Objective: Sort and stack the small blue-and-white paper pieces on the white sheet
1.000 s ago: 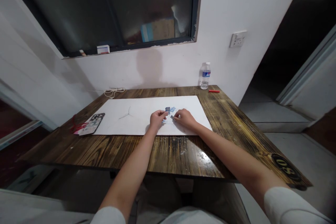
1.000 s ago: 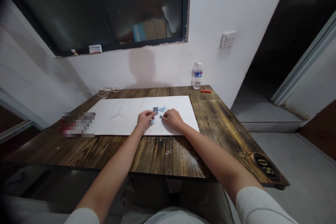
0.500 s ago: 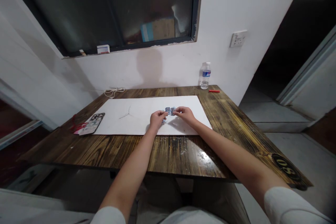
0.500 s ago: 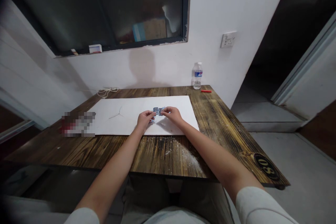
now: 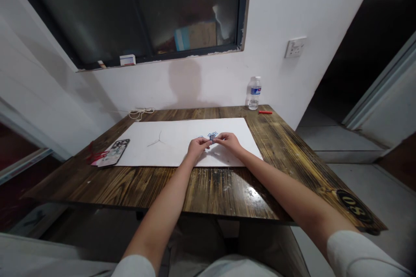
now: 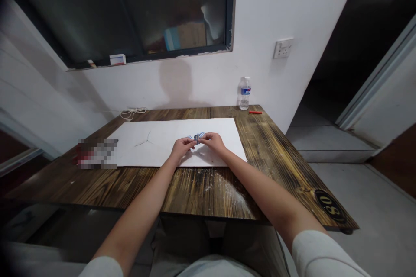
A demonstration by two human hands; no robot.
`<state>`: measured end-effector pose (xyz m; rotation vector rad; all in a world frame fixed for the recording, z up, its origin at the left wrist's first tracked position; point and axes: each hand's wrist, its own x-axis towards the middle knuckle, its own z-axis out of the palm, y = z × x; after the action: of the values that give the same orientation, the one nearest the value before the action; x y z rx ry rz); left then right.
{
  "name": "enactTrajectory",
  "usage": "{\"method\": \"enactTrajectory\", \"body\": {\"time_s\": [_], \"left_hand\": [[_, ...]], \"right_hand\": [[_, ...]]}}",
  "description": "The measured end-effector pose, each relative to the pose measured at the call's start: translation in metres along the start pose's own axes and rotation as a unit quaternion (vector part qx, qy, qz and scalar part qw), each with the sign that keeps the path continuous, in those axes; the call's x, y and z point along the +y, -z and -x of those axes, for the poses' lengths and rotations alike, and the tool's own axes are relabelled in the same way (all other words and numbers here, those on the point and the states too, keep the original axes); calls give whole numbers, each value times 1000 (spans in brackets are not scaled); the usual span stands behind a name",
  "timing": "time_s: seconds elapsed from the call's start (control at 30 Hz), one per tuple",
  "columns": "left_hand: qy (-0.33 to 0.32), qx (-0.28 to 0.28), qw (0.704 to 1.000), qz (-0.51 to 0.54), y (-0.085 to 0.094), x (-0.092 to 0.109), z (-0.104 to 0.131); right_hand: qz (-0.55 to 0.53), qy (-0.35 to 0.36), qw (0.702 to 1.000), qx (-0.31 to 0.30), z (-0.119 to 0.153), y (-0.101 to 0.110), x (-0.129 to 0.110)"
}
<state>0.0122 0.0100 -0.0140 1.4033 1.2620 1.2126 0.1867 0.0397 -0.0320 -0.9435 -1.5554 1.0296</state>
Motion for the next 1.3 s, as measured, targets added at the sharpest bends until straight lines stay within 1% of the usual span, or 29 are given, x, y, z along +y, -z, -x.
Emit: {"method": "enactTrajectory", "body": {"time_s": [0.27, 0.47, 0.63, 0.73, 0.9, 0.97, 1.03, 1.1, 1.17, 1.23, 1.3], "left_hand": [[-7, -10, 1000, -18, 1, 0, 1], [-16, -5, 1000, -20, 1, 1, 1], [-32, 3, 999, -7, 0, 1, 0], [-33, 29, 999, 1, 0, 0, -1], [-19, 86, 996, 25, 4, -4, -5], [-14, 98, 995, 32, 5, -6, -7], [-9, 102, 994, 38, 6, -7, -8], [-5, 99, 994, 42, 6, -8, -9], [-4, 98, 994, 45, 6, -9, -9], [-3, 97, 994, 48, 5, -9, -8], [-2, 99, 994, 51, 6, -9, -8]], "right_hand": [[-86, -12, 995, -47, 0, 0, -5], [-86, -9, 994, -63, 1, -1, -9], [-54, 4, 996, -75, 0, 3, -10], [-20, 1, 997, -73, -2, 9, -11], [33, -1, 999, -20, -10, 24, -7], [89, 1, 996, -7, -13, 32, -4], [176, 2, 984, -17, -15, 42, -2], [275, 14, 958, -75, -15, 52, -1], [355, 33, 927, -114, -13, 60, 0], [411, 35, 902, -127, -12, 66, -1], [445, 29, 884, -137, -11, 69, -3]]}}
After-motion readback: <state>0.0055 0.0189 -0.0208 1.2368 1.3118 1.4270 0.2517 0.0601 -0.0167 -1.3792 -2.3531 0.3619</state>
